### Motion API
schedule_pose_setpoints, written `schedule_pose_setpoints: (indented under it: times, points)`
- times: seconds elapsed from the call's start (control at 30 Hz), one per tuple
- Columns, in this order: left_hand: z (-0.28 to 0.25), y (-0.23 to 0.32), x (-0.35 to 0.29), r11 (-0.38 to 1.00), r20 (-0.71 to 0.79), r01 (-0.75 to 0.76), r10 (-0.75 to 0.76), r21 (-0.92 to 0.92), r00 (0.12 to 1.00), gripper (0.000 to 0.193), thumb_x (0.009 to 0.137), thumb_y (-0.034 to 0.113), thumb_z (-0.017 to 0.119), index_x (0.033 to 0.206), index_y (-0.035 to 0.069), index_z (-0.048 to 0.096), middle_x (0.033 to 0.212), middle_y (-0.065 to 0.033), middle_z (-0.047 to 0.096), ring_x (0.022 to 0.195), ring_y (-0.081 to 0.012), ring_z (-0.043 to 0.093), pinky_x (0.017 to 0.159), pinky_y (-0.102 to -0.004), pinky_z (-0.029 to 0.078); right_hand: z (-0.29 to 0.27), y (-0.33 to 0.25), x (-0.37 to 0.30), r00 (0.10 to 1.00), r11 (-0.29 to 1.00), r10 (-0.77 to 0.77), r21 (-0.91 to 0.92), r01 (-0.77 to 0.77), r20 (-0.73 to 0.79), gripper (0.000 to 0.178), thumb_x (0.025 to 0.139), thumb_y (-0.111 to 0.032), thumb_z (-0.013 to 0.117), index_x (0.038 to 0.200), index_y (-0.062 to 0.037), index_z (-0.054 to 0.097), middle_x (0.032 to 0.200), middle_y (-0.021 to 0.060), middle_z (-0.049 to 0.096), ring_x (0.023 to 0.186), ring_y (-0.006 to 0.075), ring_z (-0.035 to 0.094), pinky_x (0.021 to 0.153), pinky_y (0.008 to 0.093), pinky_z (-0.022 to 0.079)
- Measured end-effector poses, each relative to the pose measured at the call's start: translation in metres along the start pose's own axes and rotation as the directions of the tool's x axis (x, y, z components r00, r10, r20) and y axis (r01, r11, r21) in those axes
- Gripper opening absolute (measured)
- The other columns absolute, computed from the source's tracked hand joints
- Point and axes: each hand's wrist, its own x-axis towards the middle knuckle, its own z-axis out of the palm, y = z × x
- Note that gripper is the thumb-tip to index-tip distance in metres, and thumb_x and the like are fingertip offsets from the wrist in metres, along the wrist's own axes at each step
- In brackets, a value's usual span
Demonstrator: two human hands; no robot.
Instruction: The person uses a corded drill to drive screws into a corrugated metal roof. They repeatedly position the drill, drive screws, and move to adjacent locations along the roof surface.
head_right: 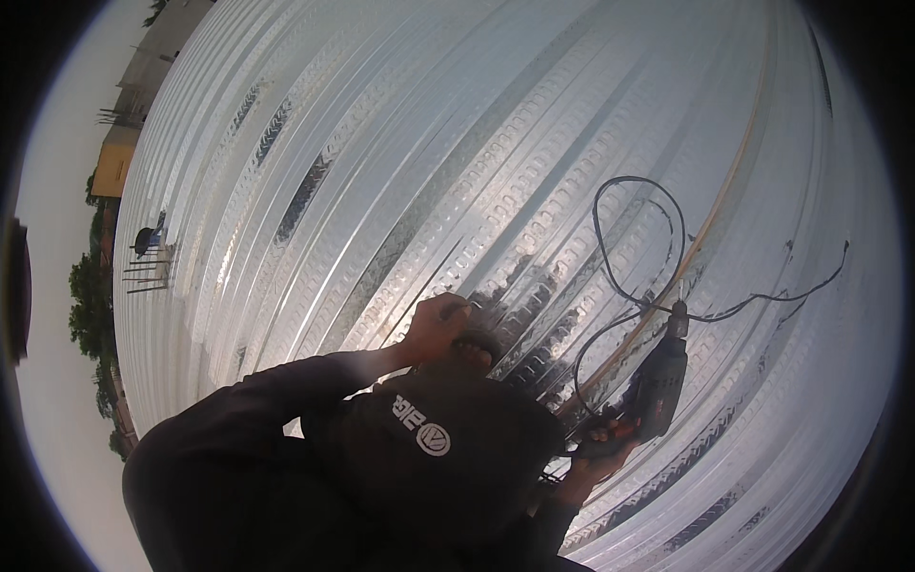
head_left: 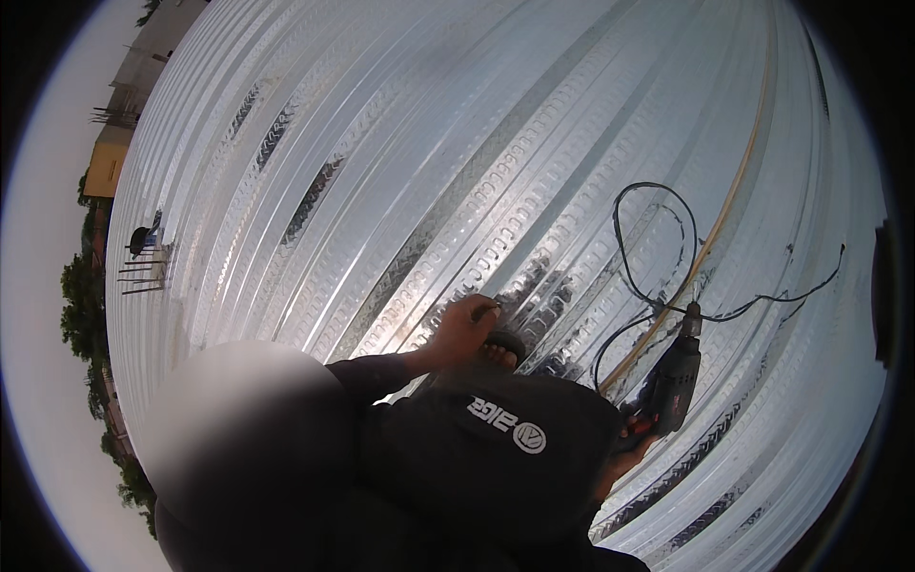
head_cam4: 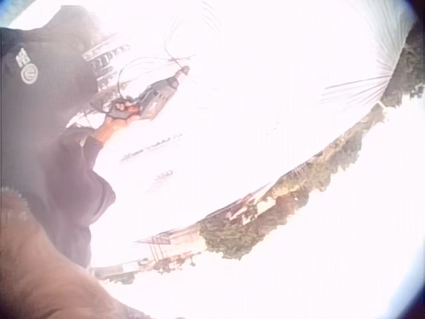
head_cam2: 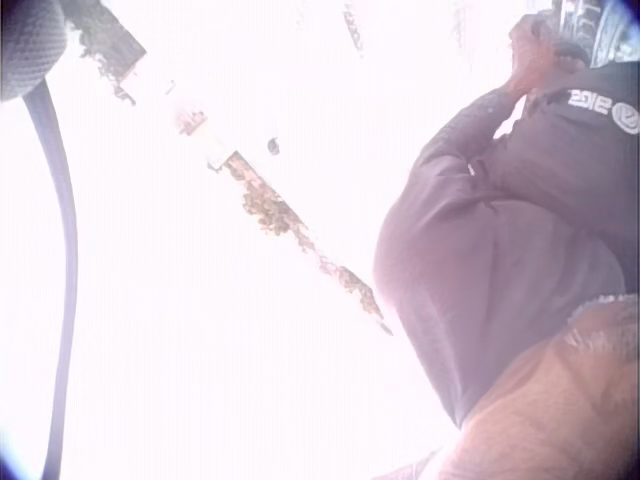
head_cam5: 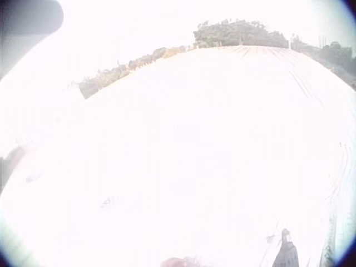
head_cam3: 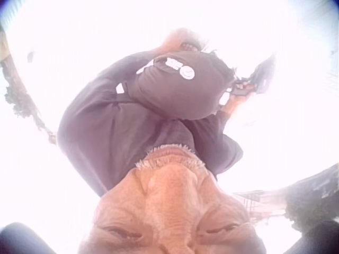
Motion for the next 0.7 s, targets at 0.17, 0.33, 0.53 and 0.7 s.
schedule_pose_setpoints:
  times: [0.17, 0.33, 0.53, 0.7]
  points:
    - [0.008, 0.003, -0.015, 0.995, 0.044, 0.097, -0.095, -0.027, 0.994, 0.026, 0.094, 0.019, 0.066, 0.113, 0.002, 0.07, 0.098, -0.0123, 0.074, 0.089, -0.0192, 0.071, 0.079, -0.0347, 0.056, 0.045, 0.003, -0.015, 0.953, 0.92, 0.047, -0.358, -0.157, -0.299, 0.062, 0.1, -0.067, 0.045, 0.148, -0.0279, 0.043, 0.099, 0.0111, 0.062, 0.071, 0.018, 0.058, 0.058, 0.0303, 0.049]
    - [0.0, 0.007, -0.052, 0.999, -0.046, 0.02, -0.018, 0.03, 0.999, 0.023, 0.093, 0.016, 0.066, 0.111, 0.003, 0.07, 0.098, -0.0132, 0.074, 0.09, -0.0221, 0.072, 0.08, -0.0356, 0.056, 0.006, -0.013, -0.007, 0.96, 0.744, 0.075, -0.626, -0.234, -0.271, 0.069, 0.098, -0.066, 0.048, 0.144, -0.0148, 0.044, 0.111, 0.015, 0.063, 0.1, 0.0271, 0.067, 0.082, 0.039, 0.06]
    - [-0.052, -0.048, -0.164, 0.977, -0.42, 0.149, -0.073, 0.15, 0.905, 0.018, 0.091, 0.016, 0.066, 0.102, 0.002, 0.07, 0.085, -0.0156, 0.072, 0.079, -0.0262, 0.072, 0.072, -0.0375, 0.055, 0.024, -0.056, -0.005, 0.848, 0.232, 0.322, -0.833, -0.502, -0.421, 0.06, 0.094, -0.053, 0.06, 0.119, 0.0011, 0.063, 0.107, 0.0179, 0.067, 0.096, 0.0268, 0.069, 0.08, 0.04, 0.058]
    - [-0.074, -0.099, -0.294, 0.861, -0.516, 0.449, -0.505, -0.239, 0.692, 0.023, 0.09, 0.019, 0.065, 0.094, -0.004, 0.07, 0.072, -0.0113, 0.068, 0.062, -0.0182, 0.069, 0.057, -0.0333, 0.054, 0.032, -0.107, 0.05, 0.87, -0.334, 0.469, -0.943, 0.017, -0.151, 0.053, 0.094, -0.045, 0.061, 0.12, 0.0005, 0.064, 0.106, 0.0186, 0.068, 0.093, 0.0267, 0.07, 0.079, 0.04, 0.057]
